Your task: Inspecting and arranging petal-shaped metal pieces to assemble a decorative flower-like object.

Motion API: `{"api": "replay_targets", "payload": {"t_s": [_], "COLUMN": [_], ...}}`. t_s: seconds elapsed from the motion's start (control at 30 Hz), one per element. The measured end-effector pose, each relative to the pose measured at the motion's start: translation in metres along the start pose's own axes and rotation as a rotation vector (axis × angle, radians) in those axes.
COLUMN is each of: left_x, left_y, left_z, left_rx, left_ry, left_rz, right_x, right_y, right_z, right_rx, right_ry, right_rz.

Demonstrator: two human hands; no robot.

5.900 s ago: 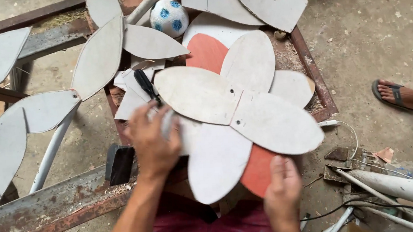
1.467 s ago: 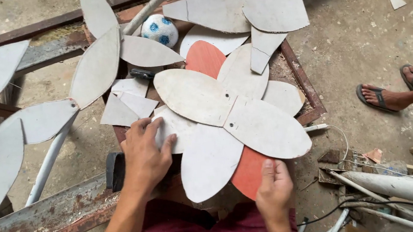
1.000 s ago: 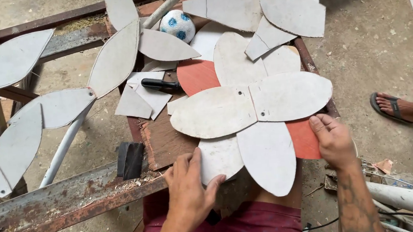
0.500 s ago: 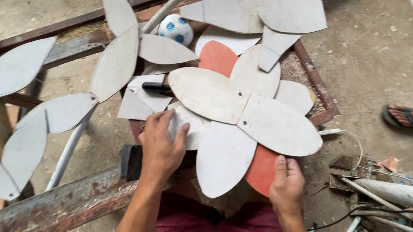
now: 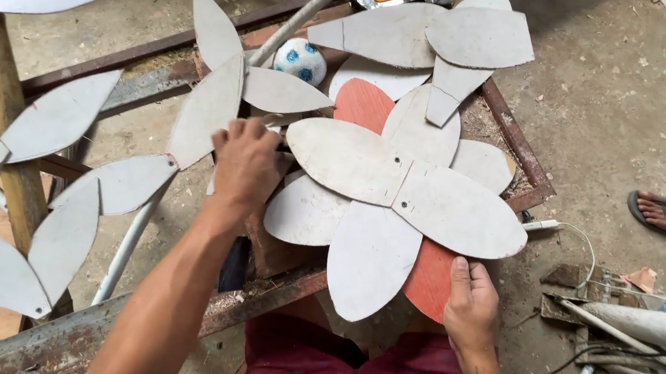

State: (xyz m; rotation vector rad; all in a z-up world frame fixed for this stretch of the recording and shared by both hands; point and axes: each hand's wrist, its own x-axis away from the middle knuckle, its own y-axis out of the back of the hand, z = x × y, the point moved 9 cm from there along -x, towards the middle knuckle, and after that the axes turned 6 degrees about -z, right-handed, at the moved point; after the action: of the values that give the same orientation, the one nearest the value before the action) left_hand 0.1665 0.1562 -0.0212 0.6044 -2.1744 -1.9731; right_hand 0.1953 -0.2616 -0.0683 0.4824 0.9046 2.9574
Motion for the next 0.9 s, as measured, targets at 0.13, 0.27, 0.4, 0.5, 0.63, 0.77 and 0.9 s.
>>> {"api": "replay_targets", "payload": {"t_s": [0.13, 0.27, 0.4, 0.5, 0.63, 0.77, 0.9], "left_x": [0.025, 0.079, 0.150, 0.167, 0.154, 0.142, 0.137], "left_y": [0.060, 0.109, 0.103, 0.075, 0.029, 0.012, 0.009], "left_z": [0.016, 0.036, 0.027, -0.011, -0.025, -0.034, -0.036], "left_rx": [-0.026, 0.255, 0.578, 0.672, 0.459, 0.363, 0.299], "left_ry": [0.123, 0.629, 0.833, 0.916, 0.575, 0.539, 0.544], "left_rz": [0.030, 0.169, 0.020, 0.200, 0.172, 0.260, 0.337], "right_x": [-0.002, -0.013, -0.038, -0.039, -0.030, -0.027, -0.015], "right_y": [-0.002, -0.002, 0.000, -0.001, 0.001, -0.004, 0.002], "right_z": [0.000, -0.002, 0.001, 0.000, 0.014, 0.030, 0.060], "right_rx": [-0.031, -0.050, -0.111, -0.114, -0.148, -0.407, -0.277], "right_ry": [-0.023, 0.040, 0.264, 0.266, 0.189, 0.024, 0.181], "right_rz": [0.018, 0.010, 0.050, 0.126, 0.105, 0.235, 0.217]}}
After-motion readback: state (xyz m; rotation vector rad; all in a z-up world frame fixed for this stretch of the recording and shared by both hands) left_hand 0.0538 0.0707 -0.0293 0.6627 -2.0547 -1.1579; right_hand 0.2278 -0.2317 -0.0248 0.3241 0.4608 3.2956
